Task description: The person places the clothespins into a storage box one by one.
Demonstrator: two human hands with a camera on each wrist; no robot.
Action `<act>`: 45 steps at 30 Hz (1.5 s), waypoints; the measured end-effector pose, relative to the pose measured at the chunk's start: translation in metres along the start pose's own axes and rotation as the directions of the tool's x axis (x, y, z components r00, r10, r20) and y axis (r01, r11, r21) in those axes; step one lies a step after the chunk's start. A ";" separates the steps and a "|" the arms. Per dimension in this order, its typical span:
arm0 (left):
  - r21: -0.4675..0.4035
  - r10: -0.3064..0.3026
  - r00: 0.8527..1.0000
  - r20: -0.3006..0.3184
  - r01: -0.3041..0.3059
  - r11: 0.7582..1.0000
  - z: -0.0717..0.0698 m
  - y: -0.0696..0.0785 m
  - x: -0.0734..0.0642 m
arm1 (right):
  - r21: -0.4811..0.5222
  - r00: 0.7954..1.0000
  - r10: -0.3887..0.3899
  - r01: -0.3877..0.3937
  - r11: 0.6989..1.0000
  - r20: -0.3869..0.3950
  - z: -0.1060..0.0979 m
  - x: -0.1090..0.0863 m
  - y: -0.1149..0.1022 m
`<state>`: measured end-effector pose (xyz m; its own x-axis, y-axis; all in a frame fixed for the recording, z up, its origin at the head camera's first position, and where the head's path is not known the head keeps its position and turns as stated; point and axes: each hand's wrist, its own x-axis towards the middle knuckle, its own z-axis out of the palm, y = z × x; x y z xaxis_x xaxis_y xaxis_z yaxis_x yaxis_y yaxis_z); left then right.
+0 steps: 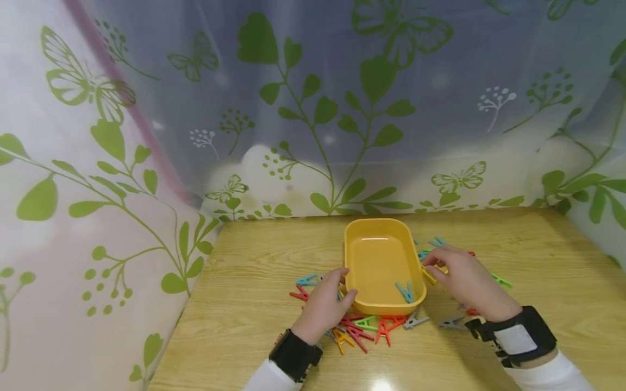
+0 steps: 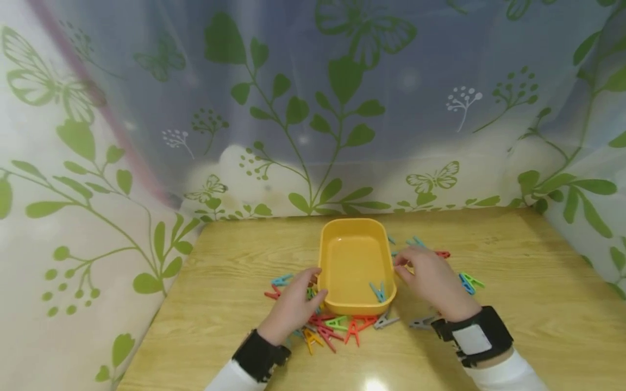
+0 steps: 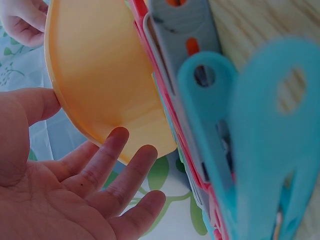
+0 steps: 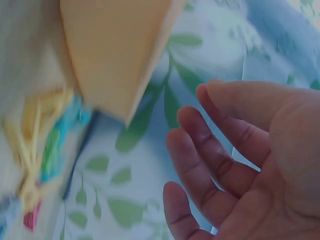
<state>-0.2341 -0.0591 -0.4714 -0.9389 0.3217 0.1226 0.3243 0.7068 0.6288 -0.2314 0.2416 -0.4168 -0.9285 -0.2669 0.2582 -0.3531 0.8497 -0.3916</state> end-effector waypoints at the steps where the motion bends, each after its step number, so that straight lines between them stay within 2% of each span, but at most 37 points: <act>1: -0.002 0.000 1.000 0.000 0.000 1.000 0.001 0.000 0.000 | 0.003 1.000 0.022 -0.022 1.000 0.000 -0.005 0.001 0.006; 4: -0.001 0.002 1.000 -0.002 -0.002 1.000 0.001 0.001 0.000 | -0.024 0.997 0.081 -0.080 0.996 0.011 -0.014 0.006 0.026; 8: 0.008 0.003 1.000 -0.009 -0.003 1.000 0.000 0.001 -0.001 | -0.080 0.993 0.110 -0.106 0.991 0.043 -0.016 0.017 0.048; 15: -0.009 -0.004 1.000 0.008 0.004 1.000 -0.001 0.001 -0.002 | -0.252 0.995 0.082 -0.064 0.966 0.063 0.000 0.028 0.073; 22: -0.013 0.002 1.000 0.004 -0.002 1.000 0.000 0.000 -0.003 | -0.307 0.997 0.071 -0.054 0.950 0.044 0.017 0.034 0.084; 32: -0.015 -0.005 1.000 0.008 0.005 1.000 0.001 -0.001 -0.002 | -0.303 0.983 0.163 -0.130 0.944 0.086 0.022 0.035 0.090; 35: -0.013 -0.004 1.000 0.004 0.004 1.000 0.001 -0.001 -0.001 | -0.282 0.986 0.159 -0.140 0.949 0.046 0.020 0.032 0.087; 38: -0.014 -0.007 1.000 0.001 0.007 1.000 0.001 -0.001 -0.001 | -0.253 0.988 0.145 -0.151 0.956 -0.044 0.017 0.029 0.082; 45: -0.020 -0.017 1.000 0.001 0.017 1.000 0.001 0.000 0.000 | -0.171 0.966 0.117 -0.159 0.972 -0.232 0.008 0.028 0.054</act>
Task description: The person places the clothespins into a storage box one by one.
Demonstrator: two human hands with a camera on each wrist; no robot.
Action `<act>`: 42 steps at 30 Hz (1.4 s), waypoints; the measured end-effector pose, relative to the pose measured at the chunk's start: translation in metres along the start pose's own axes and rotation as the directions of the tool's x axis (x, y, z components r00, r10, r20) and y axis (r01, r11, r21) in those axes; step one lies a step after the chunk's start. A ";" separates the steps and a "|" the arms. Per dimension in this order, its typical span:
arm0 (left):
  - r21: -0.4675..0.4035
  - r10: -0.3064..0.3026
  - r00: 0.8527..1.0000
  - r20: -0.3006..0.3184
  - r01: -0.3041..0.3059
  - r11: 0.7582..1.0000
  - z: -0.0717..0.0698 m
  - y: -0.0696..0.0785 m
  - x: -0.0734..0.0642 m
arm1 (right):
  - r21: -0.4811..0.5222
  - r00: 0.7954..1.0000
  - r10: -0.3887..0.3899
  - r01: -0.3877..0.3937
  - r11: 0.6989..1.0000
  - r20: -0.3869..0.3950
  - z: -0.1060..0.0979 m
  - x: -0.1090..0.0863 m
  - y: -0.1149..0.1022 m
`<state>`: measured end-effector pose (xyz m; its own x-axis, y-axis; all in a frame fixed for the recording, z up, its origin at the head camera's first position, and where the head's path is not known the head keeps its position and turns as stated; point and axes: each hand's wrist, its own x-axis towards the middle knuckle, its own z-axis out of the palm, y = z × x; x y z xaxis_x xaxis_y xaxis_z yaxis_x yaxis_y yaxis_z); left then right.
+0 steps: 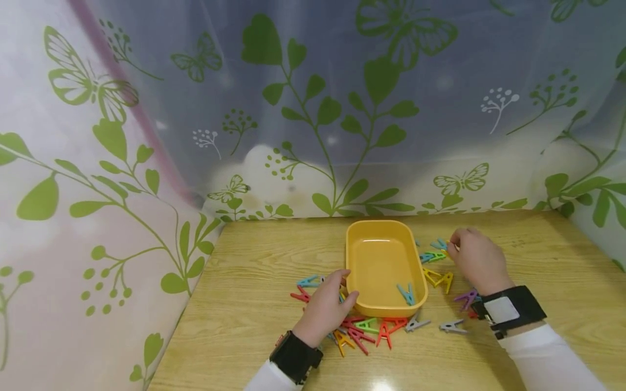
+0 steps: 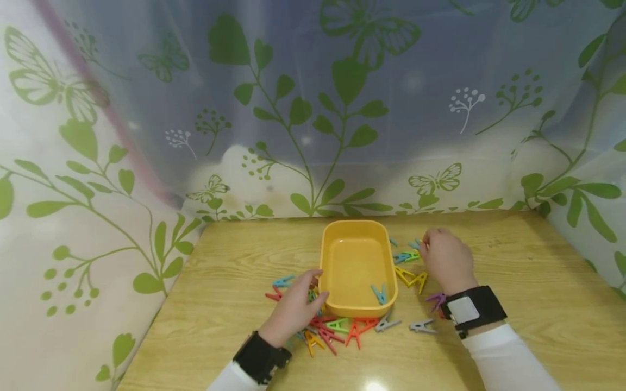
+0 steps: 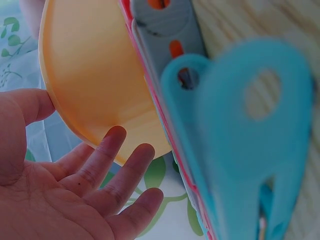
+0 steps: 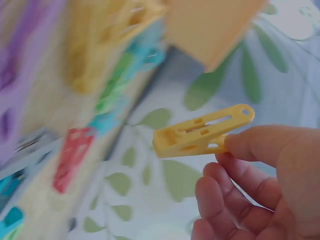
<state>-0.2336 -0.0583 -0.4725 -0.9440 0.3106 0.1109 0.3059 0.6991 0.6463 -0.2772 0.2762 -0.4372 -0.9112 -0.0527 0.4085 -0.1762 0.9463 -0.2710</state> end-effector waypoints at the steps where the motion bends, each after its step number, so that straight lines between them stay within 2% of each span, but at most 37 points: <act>1: -0.001 -0.001 1.000 0.000 0.001 1.000 0.000 0.000 0.000 | 0.012 1.000 -0.007 0.007 1.000 -0.028 -0.002 -0.001 -0.005; 5: -0.005 -0.008 1.000 0.004 0.008 1.000 0.000 0.000 0.000 | 0.039 0.987 -0.068 0.074 0.996 -0.145 -0.009 -0.006 -0.031; 9: -0.009 -0.011 1.000 0.007 0.011 1.000 0.000 0.000 -0.001 | 0.024 0.963 -0.162 0.171 0.985 -0.214 -0.010 -0.013 -0.059; 14: -0.013 -0.006 1.000 0.008 0.007 1.000 0.000 0.000 0.000 | 0.028 0.938 -0.302 0.311 0.950 -0.172 -0.003 -0.024 -0.086; 17: -0.009 -0.002 1.000 0.003 0.002 1.000 0.000 0.000 0.001 | 0.034 0.908 -0.404 0.410 0.911 -0.109 0.005 -0.029 -0.096; 20: -0.008 0.000 1.000 0.003 0.000 1.000 0.000 0.001 0.001 | 0.033 0.883 -0.468 0.469 0.883 -0.042 0.012 -0.033 -0.101; 24: -0.015 -0.005 1.000 0.008 0.005 1.000 0.000 0.001 0.002 | 0.023 0.878 -0.475 0.475 0.880 0.051 0.019 -0.036 -0.103; 30: -0.015 -0.008 1.000 0.014 0.009 1.000 -0.002 0.002 0.001 | 0.061 0.882 -0.428 0.425 0.903 0.195 0.020 -0.038 -0.103; 42: -0.016 -0.015 1.000 0.007 0.015 1.000 -0.004 0.002 0.001 | 0.115 0.885 -0.393 0.376 0.920 0.250 0.022 -0.037 -0.103</act>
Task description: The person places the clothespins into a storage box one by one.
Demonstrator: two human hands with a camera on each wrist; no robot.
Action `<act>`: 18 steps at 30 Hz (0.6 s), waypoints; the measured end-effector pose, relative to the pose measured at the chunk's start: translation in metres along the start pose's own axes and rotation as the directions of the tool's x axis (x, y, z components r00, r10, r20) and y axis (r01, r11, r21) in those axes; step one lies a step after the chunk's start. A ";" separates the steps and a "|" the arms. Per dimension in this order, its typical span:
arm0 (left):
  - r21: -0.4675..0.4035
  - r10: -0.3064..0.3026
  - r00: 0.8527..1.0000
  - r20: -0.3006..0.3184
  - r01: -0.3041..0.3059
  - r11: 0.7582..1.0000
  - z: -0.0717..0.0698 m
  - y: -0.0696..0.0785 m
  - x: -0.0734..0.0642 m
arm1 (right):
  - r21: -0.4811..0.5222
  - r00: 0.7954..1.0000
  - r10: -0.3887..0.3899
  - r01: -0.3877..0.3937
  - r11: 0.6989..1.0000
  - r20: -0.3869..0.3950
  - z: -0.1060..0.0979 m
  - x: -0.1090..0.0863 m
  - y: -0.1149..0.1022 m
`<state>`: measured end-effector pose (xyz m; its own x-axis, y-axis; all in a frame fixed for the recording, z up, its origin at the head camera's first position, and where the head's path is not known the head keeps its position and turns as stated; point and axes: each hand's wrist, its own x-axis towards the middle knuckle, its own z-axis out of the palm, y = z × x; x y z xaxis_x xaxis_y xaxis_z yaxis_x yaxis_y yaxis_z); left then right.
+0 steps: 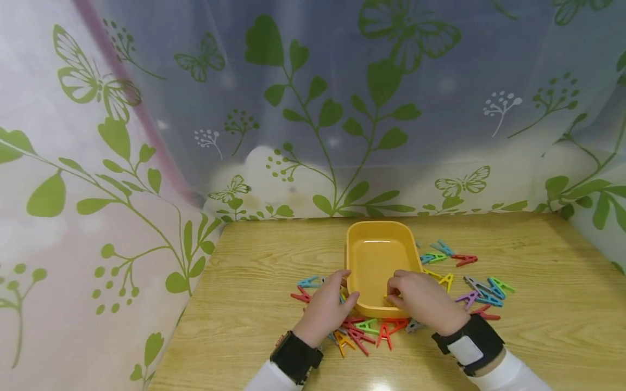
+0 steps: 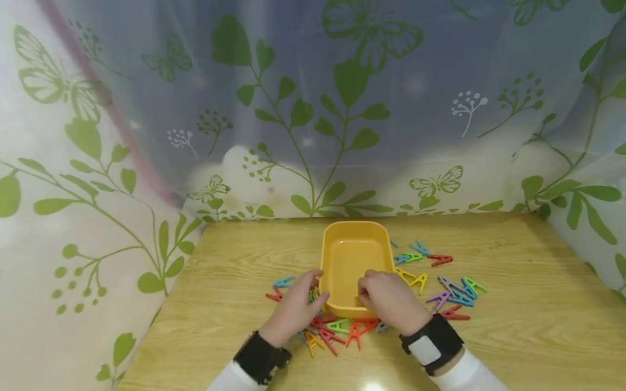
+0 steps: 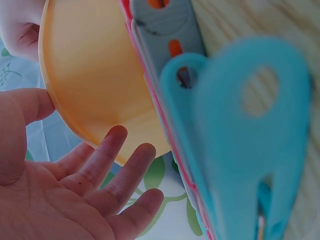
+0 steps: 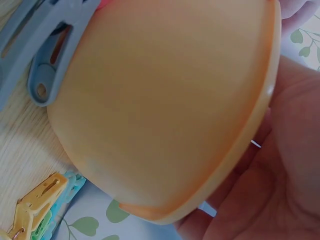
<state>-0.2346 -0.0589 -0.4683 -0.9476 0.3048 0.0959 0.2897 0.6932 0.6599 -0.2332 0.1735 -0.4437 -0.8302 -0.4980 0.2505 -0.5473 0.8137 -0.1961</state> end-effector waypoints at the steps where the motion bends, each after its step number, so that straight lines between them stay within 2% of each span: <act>1: -0.001 -0.002 1.000 0.000 0.002 1.000 0.000 0.000 0.000 | 0.000 1.000 0.002 -0.002 1.000 0.000 0.000 0.000 0.000; 9: 0.002 0.000 1.000 0.001 0.000 1.000 0.001 -0.003 0.000 | 0.009 1.000 0.017 -0.017 1.000 -0.002 -0.002 0.000 0.001; 13: 0.007 0.007 1.000 -0.001 -0.007 1.000 0.001 -0.004 0.000 | 0.005 0.996 0.053 -0.053 0.999 -0.074 -0.010 0.000 0.010; 18: 0.003 0.010 1.000 0.004 -0.010 1.000 0.000 -0.002 0.000 | -0.004 0.973 0.151 -0.154 0.988 -0.175 -0.027 -0.005 0.032</act>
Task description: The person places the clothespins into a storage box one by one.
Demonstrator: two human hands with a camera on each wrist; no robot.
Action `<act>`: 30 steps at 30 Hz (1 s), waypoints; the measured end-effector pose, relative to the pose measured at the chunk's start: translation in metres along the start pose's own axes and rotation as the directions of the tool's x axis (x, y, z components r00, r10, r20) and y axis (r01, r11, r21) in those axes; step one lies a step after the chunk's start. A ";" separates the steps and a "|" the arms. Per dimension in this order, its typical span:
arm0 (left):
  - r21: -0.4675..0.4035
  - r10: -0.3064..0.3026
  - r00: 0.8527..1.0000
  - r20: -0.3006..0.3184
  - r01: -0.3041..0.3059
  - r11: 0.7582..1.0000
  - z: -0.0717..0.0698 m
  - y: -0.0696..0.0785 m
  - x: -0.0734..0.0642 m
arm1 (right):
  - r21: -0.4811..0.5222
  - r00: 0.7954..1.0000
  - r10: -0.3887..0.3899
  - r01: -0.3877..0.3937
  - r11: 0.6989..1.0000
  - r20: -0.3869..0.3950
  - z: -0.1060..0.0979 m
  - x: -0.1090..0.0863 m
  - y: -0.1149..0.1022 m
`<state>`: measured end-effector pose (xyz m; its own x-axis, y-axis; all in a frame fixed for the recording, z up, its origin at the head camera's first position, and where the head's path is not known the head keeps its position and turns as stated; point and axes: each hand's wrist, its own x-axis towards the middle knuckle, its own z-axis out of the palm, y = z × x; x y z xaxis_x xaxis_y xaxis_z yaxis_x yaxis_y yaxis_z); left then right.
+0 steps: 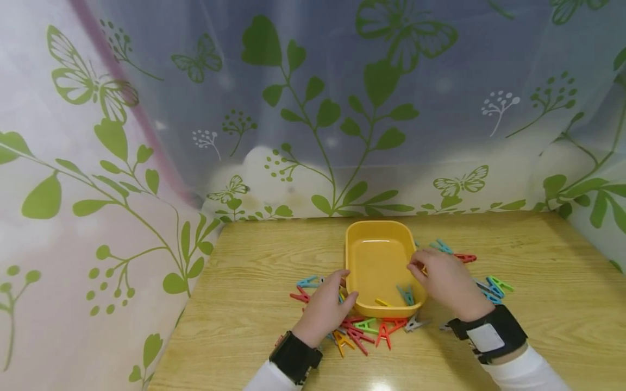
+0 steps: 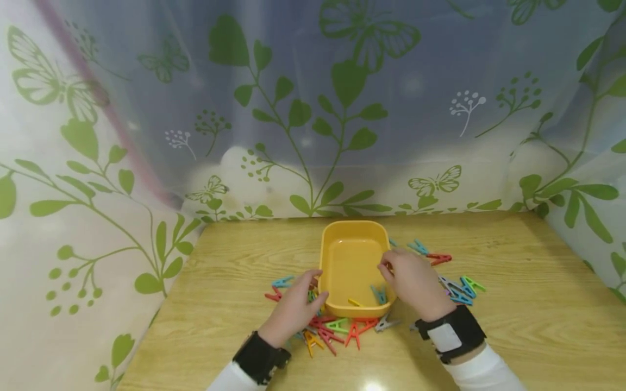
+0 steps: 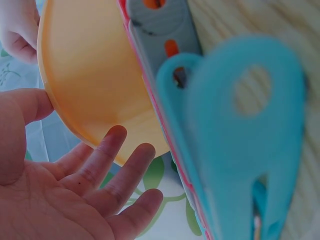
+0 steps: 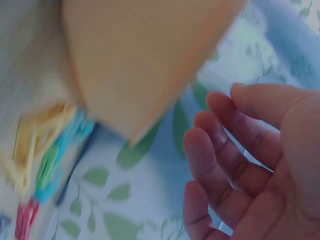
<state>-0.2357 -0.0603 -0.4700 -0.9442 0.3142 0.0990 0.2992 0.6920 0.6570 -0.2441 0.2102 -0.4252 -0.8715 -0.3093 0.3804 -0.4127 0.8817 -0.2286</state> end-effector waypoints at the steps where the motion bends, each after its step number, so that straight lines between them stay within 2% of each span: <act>1: -0.002 0.000 1.000 0.000 0.000 1.000 0.000 0.000 0.000 | -0.004 1.000 0.018 -0.018 1.000 -0.011 -0.003 0.000 0.006; 3: -0.003 -0.002 1.000 0.001 0.002 1.000 0.000 0.000 0.000 | -0.020 0.998 0.056 -0.056 0.998 -0.012 -0.007 -0.001 0.016; 7: 0.001 -0.002 1.000 -0.001 0.002 1.000 0.000 -0.001 0.000 | -0.064 0.992 0.119 -0.117 0.991 0.038 -0.006 -0.002 0.034; 12: 0.006 -0.002 1.000 -0.008 0.002 1.000 0.000 -0.001 0.000 | -0.118 0.976 0.140 -0.121 0.986 0.166 0.004 -0.003 0.047; 15: -0.003 -0.005 1.000 -0.008 0.005 1.000 0.000 -0.001 -0.001 | -0.095 0.963 0.139 -0.120 0.988 0.229 0.010 -0.004 0.052; 20: -0.006 -0.004 1.000 0.001 0.004 1.000 0.000 -0.001 0.000 | -0.063 0.950 0.144 -0.131 0.989 0.278 0.015 -0.006 0.056; 25: -0.009 -0.003 1.000 0.004 0.003 1.000 0.000 0.000 0.000 | -0.055 0.924 0.191 -0.183 0.982 0.332 0.018 -0.008 0.059; 30: -0.010 -0.002 1.000 -0.001 0.002 1.000 0.001 0.001 0.001 | -0.057 0.921 0.193 -0.185 0.981 0.337 0.020 -0.009 0.060</act>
<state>-0.2360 -0.0590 -0.4700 -0.9450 0.3122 0.0980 0.2956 0.6860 0.6649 -0.2663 0.2585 -0.4599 -0.9721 -0.2345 0.0046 -0.2285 0.9427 -0.2433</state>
